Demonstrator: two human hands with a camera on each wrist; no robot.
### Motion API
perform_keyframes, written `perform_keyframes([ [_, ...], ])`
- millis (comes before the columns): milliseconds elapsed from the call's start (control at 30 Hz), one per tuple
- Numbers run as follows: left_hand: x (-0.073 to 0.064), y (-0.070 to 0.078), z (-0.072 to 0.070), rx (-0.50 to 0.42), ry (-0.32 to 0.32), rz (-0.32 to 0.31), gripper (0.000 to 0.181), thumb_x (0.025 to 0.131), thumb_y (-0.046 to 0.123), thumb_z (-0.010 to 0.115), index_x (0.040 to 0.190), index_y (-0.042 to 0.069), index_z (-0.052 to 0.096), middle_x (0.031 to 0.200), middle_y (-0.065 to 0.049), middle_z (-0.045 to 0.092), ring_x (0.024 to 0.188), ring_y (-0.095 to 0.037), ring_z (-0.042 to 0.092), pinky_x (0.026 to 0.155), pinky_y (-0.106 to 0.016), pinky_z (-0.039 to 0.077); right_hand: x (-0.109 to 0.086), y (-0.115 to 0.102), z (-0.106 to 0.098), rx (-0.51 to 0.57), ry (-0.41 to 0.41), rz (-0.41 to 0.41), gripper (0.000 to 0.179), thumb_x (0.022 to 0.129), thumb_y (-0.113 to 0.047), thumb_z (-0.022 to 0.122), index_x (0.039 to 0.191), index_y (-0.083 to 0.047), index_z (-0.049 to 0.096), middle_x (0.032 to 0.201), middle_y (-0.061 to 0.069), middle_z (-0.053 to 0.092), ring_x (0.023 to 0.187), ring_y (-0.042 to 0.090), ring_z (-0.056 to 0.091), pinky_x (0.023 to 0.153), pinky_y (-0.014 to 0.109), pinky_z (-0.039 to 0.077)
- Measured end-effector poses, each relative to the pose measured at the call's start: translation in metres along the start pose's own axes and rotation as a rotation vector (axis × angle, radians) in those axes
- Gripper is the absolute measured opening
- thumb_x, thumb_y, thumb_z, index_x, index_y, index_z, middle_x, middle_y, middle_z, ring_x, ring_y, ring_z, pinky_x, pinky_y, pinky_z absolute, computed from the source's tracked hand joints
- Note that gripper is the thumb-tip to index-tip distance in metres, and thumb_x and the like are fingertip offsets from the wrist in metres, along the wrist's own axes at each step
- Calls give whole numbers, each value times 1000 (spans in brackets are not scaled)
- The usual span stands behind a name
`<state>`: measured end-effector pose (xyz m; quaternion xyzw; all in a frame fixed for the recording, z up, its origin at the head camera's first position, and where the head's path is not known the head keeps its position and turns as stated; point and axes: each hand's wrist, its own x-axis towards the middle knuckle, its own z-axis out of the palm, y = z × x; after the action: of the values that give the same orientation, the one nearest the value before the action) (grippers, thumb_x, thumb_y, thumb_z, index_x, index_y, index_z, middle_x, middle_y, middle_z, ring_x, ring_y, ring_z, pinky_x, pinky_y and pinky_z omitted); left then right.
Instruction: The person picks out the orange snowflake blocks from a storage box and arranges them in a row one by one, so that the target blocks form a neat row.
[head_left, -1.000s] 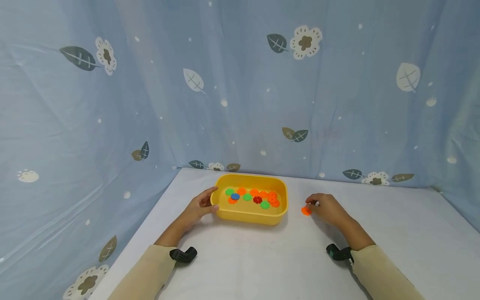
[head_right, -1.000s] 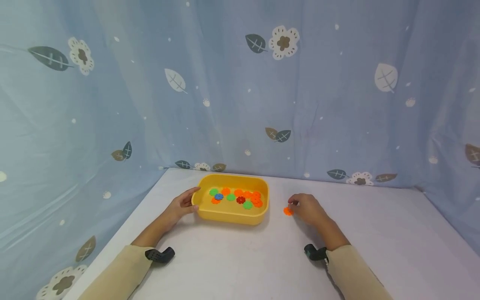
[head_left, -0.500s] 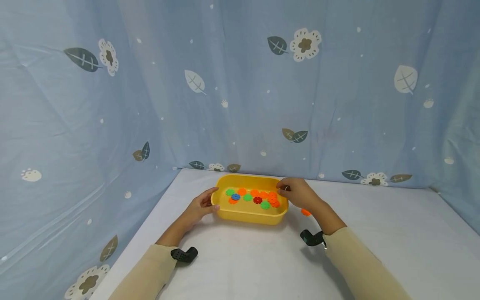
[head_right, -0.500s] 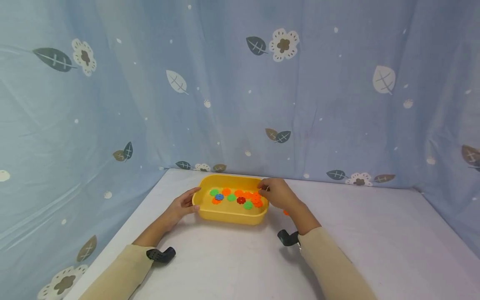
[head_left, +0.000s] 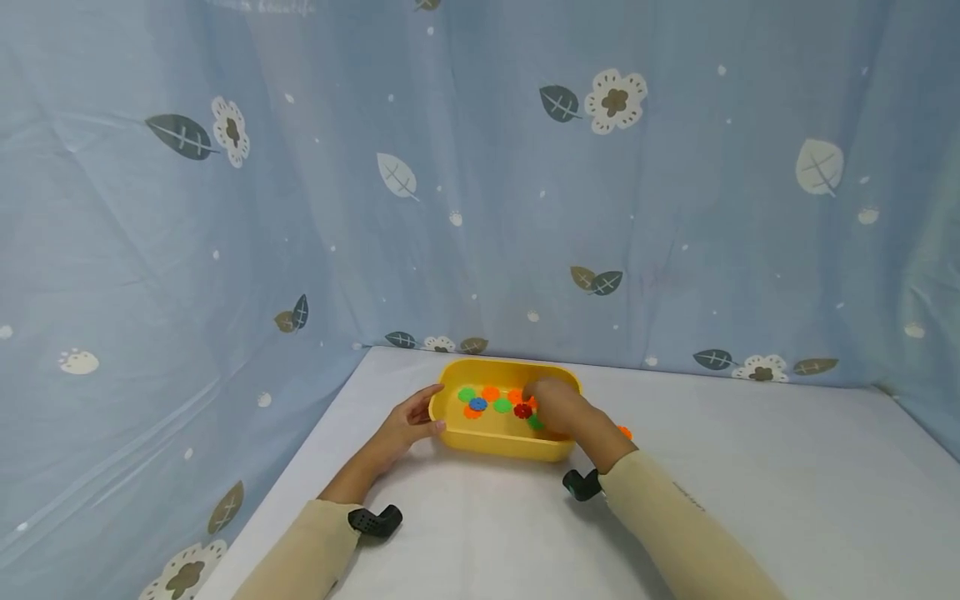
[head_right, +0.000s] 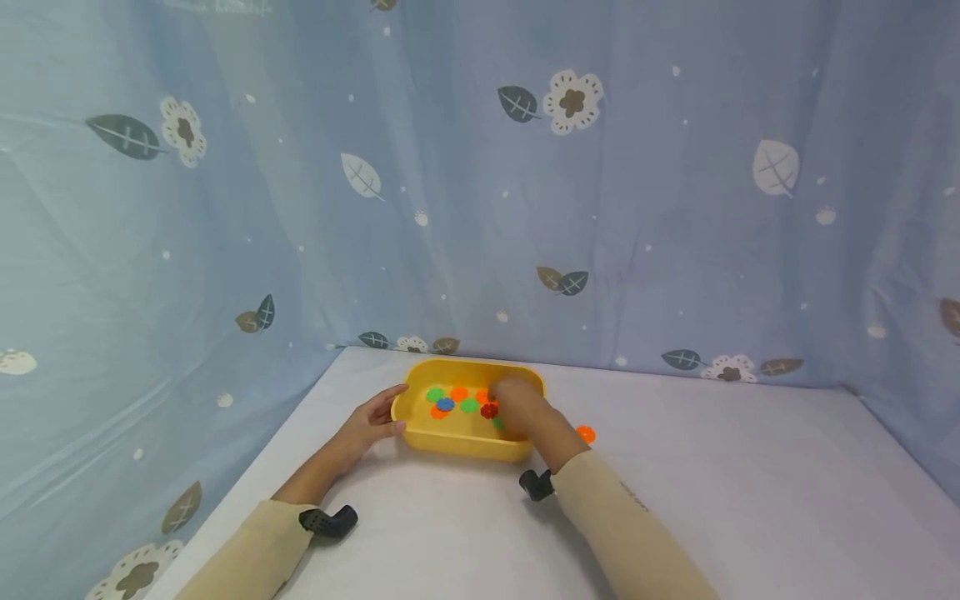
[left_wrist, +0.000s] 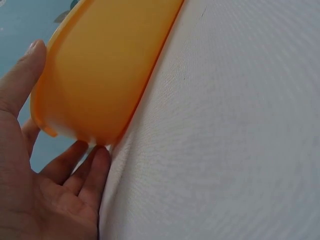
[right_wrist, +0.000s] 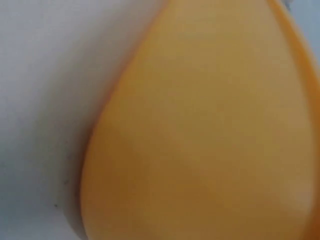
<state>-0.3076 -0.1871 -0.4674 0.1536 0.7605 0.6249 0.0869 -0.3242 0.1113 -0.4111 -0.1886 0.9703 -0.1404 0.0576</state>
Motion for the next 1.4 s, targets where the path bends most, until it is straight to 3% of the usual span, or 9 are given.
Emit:
perform_keyframes([
  [167,-1,-1,1,8,13,5,67,91,10,68,151,15,37,147,-19,42,129,-33,46,101,-35,44,-3,-6,5,-125,-11,55,24,93,-3,63,117,-5,66,99,7,62,86,22,53,91,37,50],
  [300,0,-1,1,22,14,22,67,91,12,69,150,16,38,147,-17,42,128,-31,46,101,-35,44,-4,-8,6,-144,-5,68,23,93,-4,63,116,-5,66,96,7,60,84,23,51,89,37,51],
  [433,2,-1,0,25,18,30,67,90,12,70,149,17,40,146,-17,43,128,-31,47,100,-34,44,-2,-6,6,-134,9,55,25,93,-3,63,117,-7,67,103,8,62,89,23,53,92,38,50],
  [600,1,1,-1,26,18,22,66,91,11,69,150,17,39,148,-17,42,129,-32,46,101,-34,44,-1,-6,4,-56,22,62,28,92,1,62,119,-6,68,110,9,63,95,24,54,96,39,48],
  [833,-2,4,1,21,11,19,66,92,9,67,151,15,37,148,-20,40,129,-35,44,103,-37,42,-6,-7,2,-15,57,50,23,88,4,63,107,-6,72,101,6,67,84,22,56,87,39,52],
  [1067,-1,2,3,34,23,20,66,91,11,69,150,15,38,145,-18,44,126,-32,48,100,-35,45,-15,0,-14,82,131,30,24,84,-11,76,107,-8,71,92,1,66,79,19,57,76,35,53],
  [1300,1,-2,1,28,39,8,65,89,14,72,147,22,43,144,-13,47,125,-28,49,100,-35,45,-31,18,-34,232,179,67,31,84,-18,77,112,-8,68,87,2,62,78,20,56,65,29,53],
  [1400,0,-2,0,31,32,13,65,90,13,70,148,19,42,145,-15,45,127,-30,48,100,-37,44,-38,28,-39,274,185,64,32,85,-19,77,113,-9,67,85,3,61,75,21,56,62,29,52],
])
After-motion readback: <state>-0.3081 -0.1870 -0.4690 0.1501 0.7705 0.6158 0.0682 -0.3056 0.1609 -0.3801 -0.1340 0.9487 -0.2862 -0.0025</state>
